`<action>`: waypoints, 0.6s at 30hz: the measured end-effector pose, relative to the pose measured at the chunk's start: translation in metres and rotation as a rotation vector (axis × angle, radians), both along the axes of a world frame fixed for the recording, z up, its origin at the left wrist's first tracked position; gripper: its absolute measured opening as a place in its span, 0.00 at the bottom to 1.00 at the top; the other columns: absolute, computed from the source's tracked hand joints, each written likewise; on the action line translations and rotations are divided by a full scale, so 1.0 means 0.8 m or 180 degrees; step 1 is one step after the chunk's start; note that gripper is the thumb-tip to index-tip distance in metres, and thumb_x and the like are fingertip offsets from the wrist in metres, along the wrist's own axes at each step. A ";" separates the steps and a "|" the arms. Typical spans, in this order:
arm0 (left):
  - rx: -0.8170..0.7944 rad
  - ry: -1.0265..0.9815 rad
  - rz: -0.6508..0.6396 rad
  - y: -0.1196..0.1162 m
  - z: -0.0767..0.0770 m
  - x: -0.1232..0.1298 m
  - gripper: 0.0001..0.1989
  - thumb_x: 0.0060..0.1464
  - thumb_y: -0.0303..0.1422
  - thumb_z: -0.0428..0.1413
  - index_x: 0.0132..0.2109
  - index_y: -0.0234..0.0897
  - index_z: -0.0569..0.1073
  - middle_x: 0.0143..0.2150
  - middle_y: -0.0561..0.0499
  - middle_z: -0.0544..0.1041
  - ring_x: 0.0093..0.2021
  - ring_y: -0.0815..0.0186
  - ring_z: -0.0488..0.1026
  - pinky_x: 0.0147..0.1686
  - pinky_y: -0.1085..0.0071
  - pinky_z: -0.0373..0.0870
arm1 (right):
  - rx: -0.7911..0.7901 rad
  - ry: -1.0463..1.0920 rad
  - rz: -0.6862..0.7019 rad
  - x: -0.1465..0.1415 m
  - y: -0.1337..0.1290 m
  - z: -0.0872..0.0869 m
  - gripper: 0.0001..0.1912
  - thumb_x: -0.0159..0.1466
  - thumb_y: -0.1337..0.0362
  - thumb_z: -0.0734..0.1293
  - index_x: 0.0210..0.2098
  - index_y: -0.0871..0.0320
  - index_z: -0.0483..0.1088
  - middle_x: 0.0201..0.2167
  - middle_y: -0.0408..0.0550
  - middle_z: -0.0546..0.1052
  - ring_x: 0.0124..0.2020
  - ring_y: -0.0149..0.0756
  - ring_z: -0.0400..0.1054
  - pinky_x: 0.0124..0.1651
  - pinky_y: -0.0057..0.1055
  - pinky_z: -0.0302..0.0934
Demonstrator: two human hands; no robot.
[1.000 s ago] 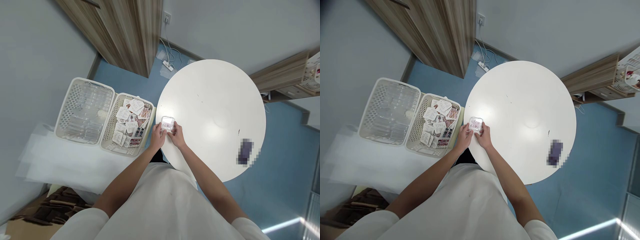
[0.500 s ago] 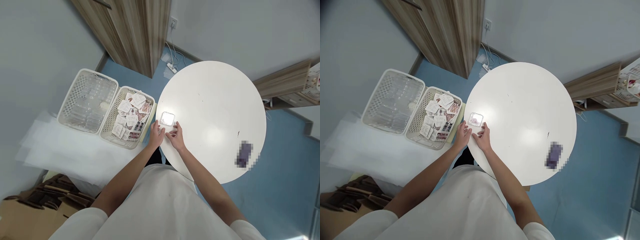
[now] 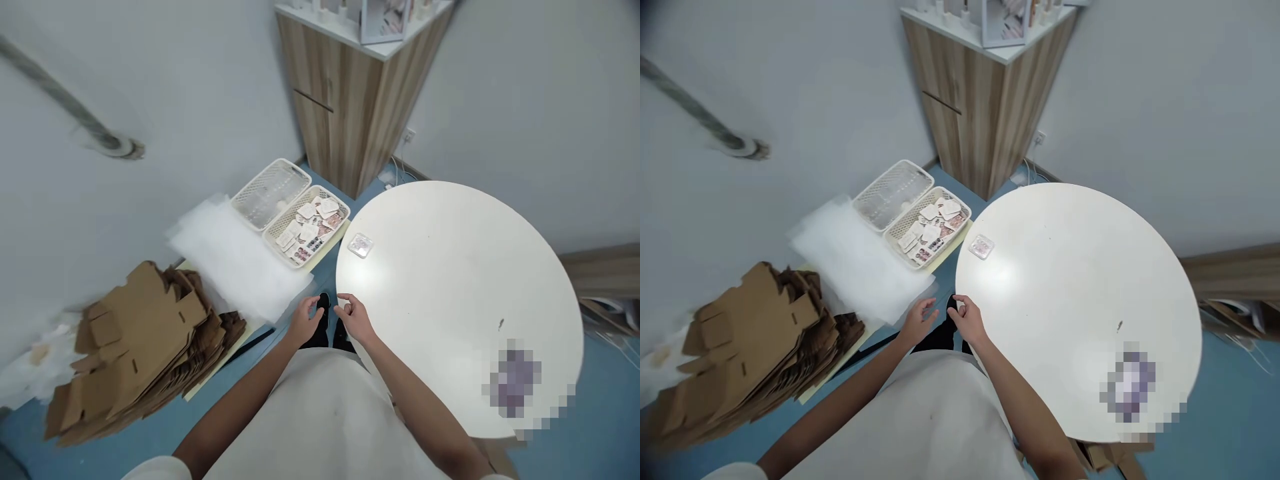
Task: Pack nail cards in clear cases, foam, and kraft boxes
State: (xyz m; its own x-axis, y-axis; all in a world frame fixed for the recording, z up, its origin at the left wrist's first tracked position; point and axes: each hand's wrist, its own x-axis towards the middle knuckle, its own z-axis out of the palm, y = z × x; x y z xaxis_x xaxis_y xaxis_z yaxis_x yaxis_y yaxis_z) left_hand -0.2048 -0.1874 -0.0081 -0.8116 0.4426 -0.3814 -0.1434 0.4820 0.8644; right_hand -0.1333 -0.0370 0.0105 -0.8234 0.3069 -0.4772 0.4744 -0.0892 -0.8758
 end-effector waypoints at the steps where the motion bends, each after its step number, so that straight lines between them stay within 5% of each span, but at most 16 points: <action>1: -0.0043 -0.0059 0.0114 -0.011 0.003 0.004 0.18 0.48 0.39 0.53 0.46 0.39 0.68 0.48 0.45 0.68 0.48 0.60 0.66 0.46 0.63 0.65 | -0.0017 0.0034 0.0095 -0.001 -0.004 0.002 0.21 0.53 0.55 0.63 0.44 0.57 0.64 0.13 0.32 0.53 0.16 0.26 0.49 0.23 0.26 0.52; 9: 0.0039 -0.0214 0.1301 -0.086 0.019 -0.007 0.16 0.46 0.37 0.54 0.43 0.34 0.69 0.46 0.42 0.71 0.45 0.60 0.69 0.44 0.64 0.65 | 0.0176 0.0278 0.0858 -0.029 -0.052 0.009 0.18 0.54 0.54 0.63 0.40 0.58 0.66 0.12 0.32 0.52 0.15 0.26 0.48 0.22 0.26 0.51; 14: 0.0199 -0.0026 0.1479 -0.134 0.022 -0.018 0.16 0.44 0.36 0.56 0.42 0.33 0.70 0.45 0.41 0.72 0.44 0.59 0.70 0.42 0.64 0.66 | 0.0377 0.0359 0.1382 -0.073 -0.103 0.002 0.16 0.54 0.57 0.62 0.40 0.58 0.66 0.16 0.36 0.63 0.18 0.28 0.58 0.26 0.28 0.57; 18: 0.0338 -0.0039 0.1470 -0.158 0.007 -0.037 0.18 0.44 0.35 0.57 0.44 0.34 0.69 0.48 0.39 0.70 0.46 0.57 0.69 0.43 0.63 0.65 | 0.0857 0.0440 0.1723 -0.111 -0.141 -0.008 0.18 0.53 0.59 0.63 0.43 0.57 0.66 0.31 0.46 0.72 0.30 0.32 0.66 0.35 0.31 0.61</action>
